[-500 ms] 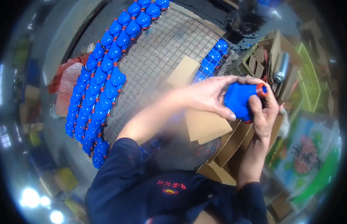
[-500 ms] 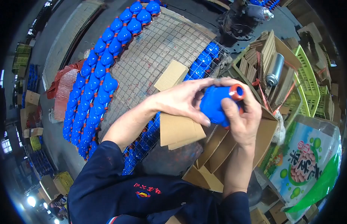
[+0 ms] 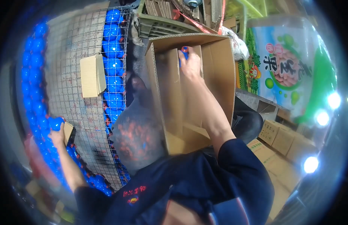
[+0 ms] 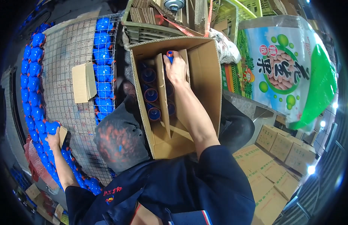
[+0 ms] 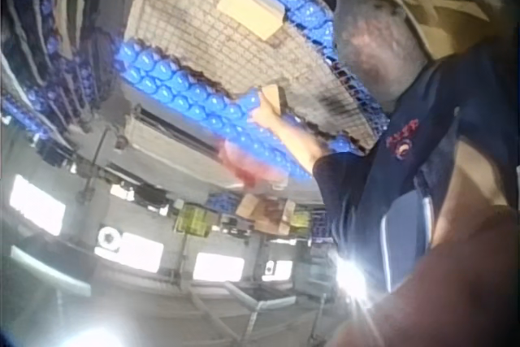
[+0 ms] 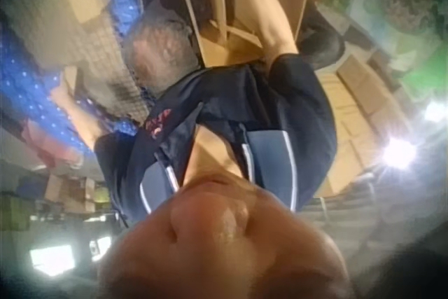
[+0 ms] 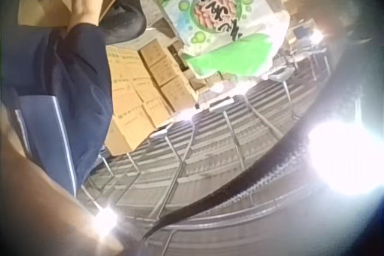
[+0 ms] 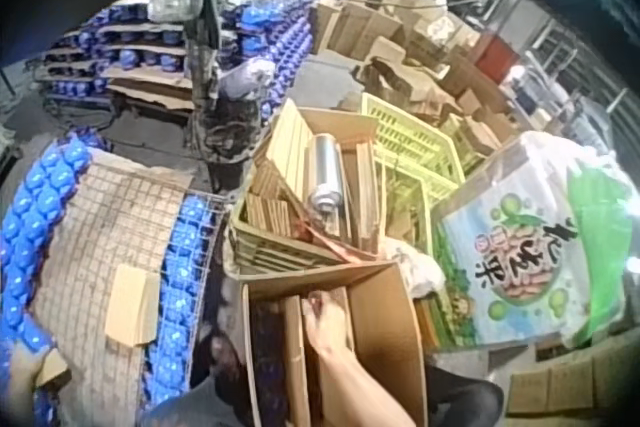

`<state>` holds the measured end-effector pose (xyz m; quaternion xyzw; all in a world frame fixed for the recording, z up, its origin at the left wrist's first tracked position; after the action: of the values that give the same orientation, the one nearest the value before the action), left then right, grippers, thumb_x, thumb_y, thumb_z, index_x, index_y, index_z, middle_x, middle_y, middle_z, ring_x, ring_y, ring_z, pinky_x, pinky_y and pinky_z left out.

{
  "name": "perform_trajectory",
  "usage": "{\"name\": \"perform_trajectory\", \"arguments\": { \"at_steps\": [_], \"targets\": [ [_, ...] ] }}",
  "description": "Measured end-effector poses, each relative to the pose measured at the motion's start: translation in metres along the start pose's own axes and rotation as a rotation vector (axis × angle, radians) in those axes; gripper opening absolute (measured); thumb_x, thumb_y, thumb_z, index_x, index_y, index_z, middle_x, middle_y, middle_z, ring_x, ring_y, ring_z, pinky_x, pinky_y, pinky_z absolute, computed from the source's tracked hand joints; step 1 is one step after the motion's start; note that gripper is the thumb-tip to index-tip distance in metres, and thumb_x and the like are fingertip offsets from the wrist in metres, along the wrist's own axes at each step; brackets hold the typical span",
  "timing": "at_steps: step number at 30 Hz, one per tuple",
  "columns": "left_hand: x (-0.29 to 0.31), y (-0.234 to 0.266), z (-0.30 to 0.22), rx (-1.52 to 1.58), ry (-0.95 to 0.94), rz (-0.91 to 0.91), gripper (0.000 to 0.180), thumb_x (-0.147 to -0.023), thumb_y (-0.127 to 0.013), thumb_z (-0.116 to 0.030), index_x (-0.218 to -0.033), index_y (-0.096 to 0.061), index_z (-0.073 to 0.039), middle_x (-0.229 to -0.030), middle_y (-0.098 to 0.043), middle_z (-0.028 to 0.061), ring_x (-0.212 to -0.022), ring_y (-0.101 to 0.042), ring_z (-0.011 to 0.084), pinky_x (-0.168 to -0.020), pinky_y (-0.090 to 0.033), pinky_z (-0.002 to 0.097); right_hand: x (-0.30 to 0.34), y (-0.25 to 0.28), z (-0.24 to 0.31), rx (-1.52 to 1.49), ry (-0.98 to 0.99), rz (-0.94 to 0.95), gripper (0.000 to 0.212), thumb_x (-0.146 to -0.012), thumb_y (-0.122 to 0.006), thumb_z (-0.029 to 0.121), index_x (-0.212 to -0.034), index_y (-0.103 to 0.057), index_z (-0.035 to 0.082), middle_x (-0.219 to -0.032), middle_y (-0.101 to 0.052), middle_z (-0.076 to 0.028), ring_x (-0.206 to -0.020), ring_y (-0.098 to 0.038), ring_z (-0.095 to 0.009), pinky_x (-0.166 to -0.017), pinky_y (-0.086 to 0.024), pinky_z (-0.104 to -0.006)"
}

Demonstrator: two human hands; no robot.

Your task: The person picks up blue objects and places them into a cardboard box with dividers, occasionally using a brush on one, and then folds and prepares a new cardboard box.

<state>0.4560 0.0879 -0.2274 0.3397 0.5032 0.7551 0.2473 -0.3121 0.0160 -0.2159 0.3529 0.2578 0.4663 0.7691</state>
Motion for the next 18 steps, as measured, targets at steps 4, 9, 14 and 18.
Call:
{"name": "perform_trajectory", "arguments": {
  "at_steps": [4,9,14,18],
  "targets": [
    [0.002,0.010,-0.003,0.055,0.038,0.030,0.104,-0.070,-0.074,-0.068,-0.137,-0.047,0.006,-0.126,-0.058,0.0306,-0.121,-0.054,0.0429,-0.103,-0.043,0.0479,-0.005,-0.094,-0.081,0.103,-0.167,0.245,0.023,-0.091,-0.058,0.016,-0.110,-0.058,0.004,-0.111,-0.064,-0.021,-0.102,-0.062,-0.041,-0.086,-0.051,-0.0477],
    [0.042,-0.024,0.034,0.979,0.029,0.247,0.086,-0.082,-0.080,-0.027,-0.147,-0.032,0.003,-0.107,-0.068,0.0150,-0.087,-0.068,0.0207,-0.076,-0.056,0.0324,0.004,-0.197,-0.141,0.330,-0.081,0.690,0.030,-0.093,-0.054,0.026,-0.103,-0.067,0.001,-0.102,-0.068,-0.021,-0.102,-0.064,-0.035,-0.093,-0.048,-0.0442],
    [0.125,0.092,-0.074,1.094,-0.320,0.193,0.094,-0.072,-0.079,0.002,-0.150,-0.027,-0.006,-0.128,-0.055,0.0142,-0.099,-0.067,0.0218,-0.077,-0.058,0.0328,-0.001,-0.199,-0.143,0.526,0.051,0.791,0.031,-0.094,-0.056,0.024,-0.111,-0.065,0.001,-0.108,-0.067,-0.018,-0.103,-0.063,-0.029,-0.095,-0.048,-0.0408],
    [0.185,0.134,-0.110,1.562,-0.472,0.322,0.104,-0.061,-0.080,0.010,-0.149,-0.027,-0.006,-0.146,-0.036,0.0118,-0.134,-0.042,0.0240,-0.105,-0.047,0.0381,-0.004,-0.139,-0.082,0.396,0.205,0.483,0.033,-0.094,-0.058,0.023,-0.118,-0.064,0.001,-0.112,-0.066,-0.016,-0.103,-0.063,-0.025,-0.096,-0.048,-0.0382]
  ]
}}
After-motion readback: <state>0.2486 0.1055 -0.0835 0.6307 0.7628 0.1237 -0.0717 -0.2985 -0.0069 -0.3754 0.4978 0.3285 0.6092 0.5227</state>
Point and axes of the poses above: each hand's wrist, its own x-axis away from the middle knuckle, its own y-axis out of the back of the hand, z = x × y, the point moved 7 cm from there along -x, towards the middle knuckle
